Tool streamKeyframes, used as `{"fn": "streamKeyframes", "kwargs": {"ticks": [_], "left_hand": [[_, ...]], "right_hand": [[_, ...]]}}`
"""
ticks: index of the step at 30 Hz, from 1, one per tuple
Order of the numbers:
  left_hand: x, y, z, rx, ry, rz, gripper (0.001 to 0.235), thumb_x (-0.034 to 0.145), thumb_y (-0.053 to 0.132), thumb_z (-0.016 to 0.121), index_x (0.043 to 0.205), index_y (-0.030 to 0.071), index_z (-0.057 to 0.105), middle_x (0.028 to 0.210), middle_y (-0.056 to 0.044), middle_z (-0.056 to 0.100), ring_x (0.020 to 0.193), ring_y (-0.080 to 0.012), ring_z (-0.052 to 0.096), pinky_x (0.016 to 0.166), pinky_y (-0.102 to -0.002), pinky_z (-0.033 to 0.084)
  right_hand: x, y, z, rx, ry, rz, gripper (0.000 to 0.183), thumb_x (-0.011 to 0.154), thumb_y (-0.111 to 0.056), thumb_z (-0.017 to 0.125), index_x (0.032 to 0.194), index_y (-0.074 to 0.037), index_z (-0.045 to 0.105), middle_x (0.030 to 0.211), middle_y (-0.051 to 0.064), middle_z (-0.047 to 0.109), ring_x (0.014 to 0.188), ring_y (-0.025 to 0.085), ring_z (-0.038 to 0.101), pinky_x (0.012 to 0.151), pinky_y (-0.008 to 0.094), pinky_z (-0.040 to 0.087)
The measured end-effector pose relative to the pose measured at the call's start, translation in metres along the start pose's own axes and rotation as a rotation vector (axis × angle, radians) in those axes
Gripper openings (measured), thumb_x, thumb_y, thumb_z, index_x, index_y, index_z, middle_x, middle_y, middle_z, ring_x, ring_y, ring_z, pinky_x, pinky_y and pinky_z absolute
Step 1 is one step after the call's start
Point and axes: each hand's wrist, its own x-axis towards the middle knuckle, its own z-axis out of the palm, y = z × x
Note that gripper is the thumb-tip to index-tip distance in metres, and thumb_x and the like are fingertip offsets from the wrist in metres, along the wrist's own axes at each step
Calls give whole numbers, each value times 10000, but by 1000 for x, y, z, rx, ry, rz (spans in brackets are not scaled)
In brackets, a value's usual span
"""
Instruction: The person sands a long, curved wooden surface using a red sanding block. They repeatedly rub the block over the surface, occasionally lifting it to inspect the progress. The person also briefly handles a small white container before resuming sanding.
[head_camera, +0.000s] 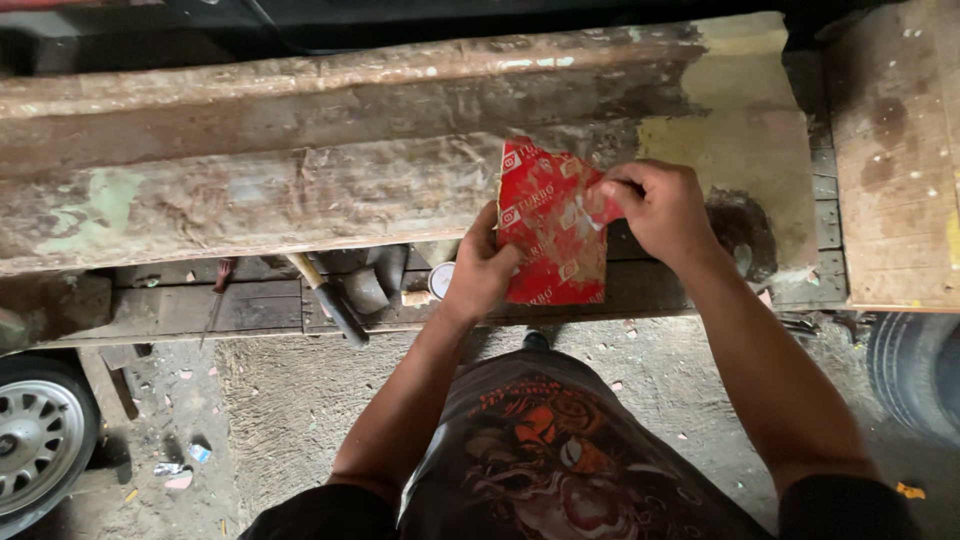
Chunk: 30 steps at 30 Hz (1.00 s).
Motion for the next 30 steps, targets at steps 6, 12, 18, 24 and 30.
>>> {"fn": "streamKeyframes", "kwargs": {"ticks": [6,12,18,24,30], "left_hand": [[5,-1,16,63,17,-31,463,910,-74,539,1369,-16,507,1083,-83,683,904,-114,640,769,-284,540],[6,1,28,-15,124,-31,496,918,-72,533,1402,1,456,1152,-77,684,987,-116,659,840,-280,558],[3,-4,39,-4,95,65,477,920,-102,501,1392,-40,463,1217,-93,651,1018,-113,644,839,-272,546],[-5,-24,54,-60,211,64,437,977,-77,521,1408,-28,462,1095,-101,663,862,-117,605,702,-273,505],[-15,-24,61,-10,194,142,407,939,-92,510,1343,-42,493,1169,-78,673,1024,-114,657,863,-269,561]], "right_hand": [[-20,-16,2,-131,59,-207,104,960,-96,758,1018,-10,748,974,152,751,857,280,728,763,377,573],[-16,-22,-31,-61,70,-304,41,1046,-129,744,1058,-109,777,1011,60,772,900,159,734,816,341,617],[-15,-18,-36,-507,118,-578,95,925,-86,762,1000,-134,795,1110,31,763,861,174,660,753,331,584],[-34,-26,-38,-550,-44,-605,213,789,-66,752,990,-113,805,1108,-11,771,820,191,654,686,351,550],[-56,-12,-41,-279,-50,-578,135,849,-90,788,980,-120,795,1067,27,784,876,186,692,737,344,574]]}}
